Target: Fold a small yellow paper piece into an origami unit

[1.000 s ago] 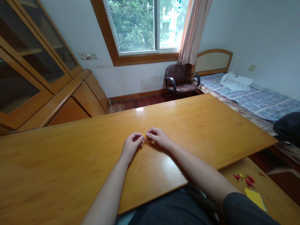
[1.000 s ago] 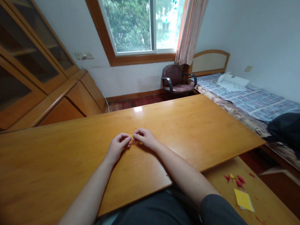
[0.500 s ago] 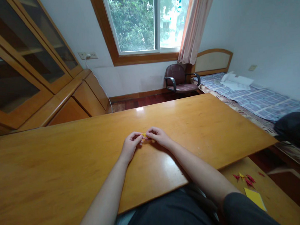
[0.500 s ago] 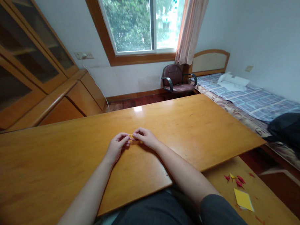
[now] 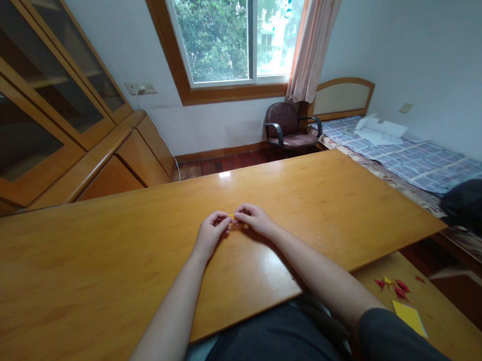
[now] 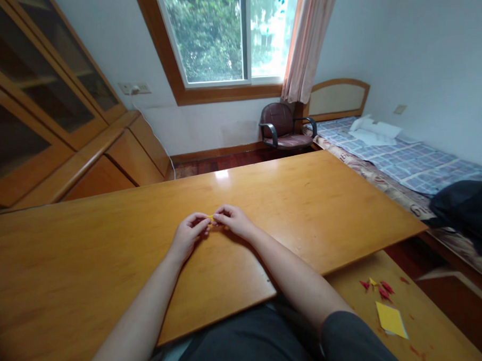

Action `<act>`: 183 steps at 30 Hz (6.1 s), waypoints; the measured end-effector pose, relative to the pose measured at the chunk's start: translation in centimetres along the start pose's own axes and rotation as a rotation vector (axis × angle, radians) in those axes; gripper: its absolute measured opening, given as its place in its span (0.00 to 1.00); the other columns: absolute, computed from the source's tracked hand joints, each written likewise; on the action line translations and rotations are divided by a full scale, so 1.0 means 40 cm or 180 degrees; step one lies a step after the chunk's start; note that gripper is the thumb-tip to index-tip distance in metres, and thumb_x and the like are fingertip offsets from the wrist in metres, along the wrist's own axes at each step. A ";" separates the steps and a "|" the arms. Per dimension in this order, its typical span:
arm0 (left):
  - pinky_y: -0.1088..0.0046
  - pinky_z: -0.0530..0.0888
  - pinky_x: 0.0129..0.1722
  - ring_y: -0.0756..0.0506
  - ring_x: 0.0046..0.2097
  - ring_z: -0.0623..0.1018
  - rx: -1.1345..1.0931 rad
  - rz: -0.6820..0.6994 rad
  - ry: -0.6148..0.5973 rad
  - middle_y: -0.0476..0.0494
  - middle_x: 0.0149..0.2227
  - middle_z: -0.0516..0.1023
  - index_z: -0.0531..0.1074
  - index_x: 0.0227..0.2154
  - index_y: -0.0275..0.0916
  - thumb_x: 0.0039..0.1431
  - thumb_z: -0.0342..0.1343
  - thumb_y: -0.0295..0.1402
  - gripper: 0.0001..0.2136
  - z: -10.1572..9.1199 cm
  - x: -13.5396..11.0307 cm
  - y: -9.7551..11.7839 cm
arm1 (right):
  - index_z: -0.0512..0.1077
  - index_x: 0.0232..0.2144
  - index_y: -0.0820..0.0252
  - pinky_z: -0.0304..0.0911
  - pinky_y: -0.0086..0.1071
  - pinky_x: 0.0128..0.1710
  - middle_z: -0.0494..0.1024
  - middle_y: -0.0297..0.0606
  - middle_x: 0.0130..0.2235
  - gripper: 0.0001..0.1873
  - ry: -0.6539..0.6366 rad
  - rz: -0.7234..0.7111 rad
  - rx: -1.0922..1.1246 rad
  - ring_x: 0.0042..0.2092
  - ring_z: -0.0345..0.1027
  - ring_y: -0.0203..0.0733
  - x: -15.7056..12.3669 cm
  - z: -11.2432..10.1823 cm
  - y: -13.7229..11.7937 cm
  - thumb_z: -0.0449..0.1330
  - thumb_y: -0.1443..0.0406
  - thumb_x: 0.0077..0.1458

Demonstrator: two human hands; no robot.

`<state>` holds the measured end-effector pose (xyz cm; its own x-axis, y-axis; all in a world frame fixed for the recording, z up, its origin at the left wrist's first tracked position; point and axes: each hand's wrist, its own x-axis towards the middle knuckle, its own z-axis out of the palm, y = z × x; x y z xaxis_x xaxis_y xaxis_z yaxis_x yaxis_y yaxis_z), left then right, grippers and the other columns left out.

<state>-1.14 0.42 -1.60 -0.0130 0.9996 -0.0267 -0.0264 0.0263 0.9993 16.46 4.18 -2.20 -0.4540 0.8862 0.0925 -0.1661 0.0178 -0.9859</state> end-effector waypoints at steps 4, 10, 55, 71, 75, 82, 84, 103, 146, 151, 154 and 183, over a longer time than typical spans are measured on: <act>0.76 0.68 0.24 0.51 0.23 0.72 0.0030 -0.0035 0.0047 0.50 0.23 0.74 0.74 0.31 0.37 0.44 0.67 0.44 0.17 0.002 0.002 -0.001 | 0.71 0.31 0.61 0.64 0.31 0.36 0.78 0.34 0.29 0.20 0.0017 -0.0001 -0.0083 0.32 0.70 0.36 -0.002 0.003 -0.003 0.65 0.50 0.50; 0.77 0.68 0.24 0.51 0.24 0.72 0.0056 -0.0003 0.0062 0.50 0.23 0.74 0.74 0.30 0.37 0.43 0.68 0.44 0.17 0.004 0.001 0.001 | 0.70 0.31 0.61 0.63 0.30 0.35 0.77 0.34 0.29 0.19 0.0032 -0.0023 -0.0151 0.31 0.69 0.36 -0.001 0.005 -0.003 0.64 0.51 0.51; 0.73 0.73 0.26 0.49 0.25 0.75 0.0138 -0.0072 0.0112 0.42 0.26 0.79 0.76 0.27 0.34 0.46 0.66 0.47 0.18 -0.003 -0.001 0.005 | 0.71 0.33 0.60 0.62 0.29 0.34 0.76 0.33 0.30 0.11 0.0160 -0.0214 -0.0949 0.32 0.68 0.36 -0.008 0.002 0.000 0.59 0.57 0.57; 0.73 0.73 0.26 0.49 0.25 0.75 0.0113 -0.0220 -0.0037 0.42 0.28 0.79 0.76 0.30 0.33 0.47 0.64 0.48 0.20 -0.007 0.005 0.004 | 0.72 0.33 0.61 0.62 0.29 0.37 0.76 0.32 0.30 0.09 0.0262 -0.0410 -0.1404 0.33 0.69 0.36 -0.003 0.000 0.006 0.57 0.61 0.59; 0.73 0.74 0.26 0.49 0.26 0.75 0.0057 -0.0213 -0.0055 0.42 0.29 0.79 0.76 0.31 0.33 0.48 0.63 0.49 0.20 -0.009 0.006 0.000 | 0.72 0.33 0.61 0.62 0.29 0.38 0.76 0.32 0.30 0.09 0.0237 -0.0412 -0.1392 0.33 0.69 0.35 -0.003 -0.002 0.007 0.57 0.61 0.59; 0.73 0.75 0.28 0.49 0.28 0.76 0.0037 -0.0241 -0.0088 0.43 0.29 0.79 0.75 0.31 0.34 0.44 0.67 0.45 0.19 -0.001 0.001 0.004 | 0.73 0.34 0.61 0.62 0.29 0.38 0.77 0.33 0.31 0.09 0.0183 -0.0456 -0.1481 0.34 0.69 0.36 0.000 -0.004 0.012 0.57 0.61 0.59; 0.73 0.74 0.28 0.49 0.27 0.75 0.0092 -0.0240 -0.0110 0.44 0.27 0.78 0.75 0.30 0.33 0.44 0.67 0.45 0.18 0.000 0.001 0.004 | 0.73 0.34 0.61 0.63 0.29 0.38 0.77 0.33 0.31 0.09 0.0159 -0.0463 -0.1470 0.34 0.70 0.36 -0.001 -0.003 0.011 0.57 0.61 0.59; 0.76 0.69 0.25 0.51 0.23 0.72 -0.0096 -0.0280 -0.0034 0.46 0.22 0.76 0.74 0.24 0.34 0.44 0.67 0.40 0.13 0.003 -0.009 0.022 | 0.71 0.35 0.60 0.63 0.31 0.38 0.76 0.33 0.31 0.11 0.0036 -0.0341 -0.1021 0.35 0.70 0.36 -0.003 -0.003 0.021 0.58 0.57 0.59; 0.73 0.71 0.27 0.48 0.24 0.75 -0.0148 -0.0333 -0.0110 0.41 0.25 0.80 0.77 0.24 0.34 0.44 0.66 0.41 0.13 -0.012 0.000 0.014 | 0.68 0.36 0.59 0.59 0.29 0.35 0.72 0.29 0.30 0.21 0.0189 -0.0135 -0.0095 0.32 0.65 0.33 0.004 -0.005 0.011 0.70 0.56 0.43; 0.72 0.71 0.27 0.48 0.24 0.75 -0.0207 -0.0392 -0.0129 0.40 0.25 0.80 0.78 0.24 0.33 0.44 0.66 0.41 0.13 -0.013 0.001 0.015 | 0.68 0.35 0.59 0.58 0.28 0.34 0.71 0.28 0.30 0.22 0.0259 -0.0130 -0.0066 0.31 0.64 0.33 0.007 -0.006 0.012 0.70 0.56 0.42; 0.72 0.71 0.27 0.48 0.25 0.75 -0.0235 -0.0416 -0.0148 0.39 0.26 0.80 0.78 0.25 0.33 0.44 0.66 0.41 0.14 -0.014 0.002 0.014 | 0.67 0.35 0.59 0.58 0.28 0.33 0.70 0.28 0.30 0.21 0.0305 -0.0102 -0.0021 0.31 0.63 0.32 0.006 -0.005 0.007 0.70 0.57 0.41; 0.74 0.74 0.26 0.49 0.25 0.76 0.0218 -0.0308 -0.0178 0.46 0.24 0.76 0.73 0.30 0.35 0.47 0.65 0.46 0.18 -0.004 0.001 -0.001 | 0.66 0.38 0.59 0.55 0.27 0.30 0.68 0.28 0.29 0.18 0.0177 0.0006 -0.0123 0.29 0.62 0.33 0.006 -0.004 0.000 0.66 0.63 0.44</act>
<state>-1.31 0.44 -1.65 0.0422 0.9914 -0.1236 0.0435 0.1218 0.9916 16.48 4.44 -2.19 -0.4046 0.9106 0.0838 -0.1310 0.0330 -0.9908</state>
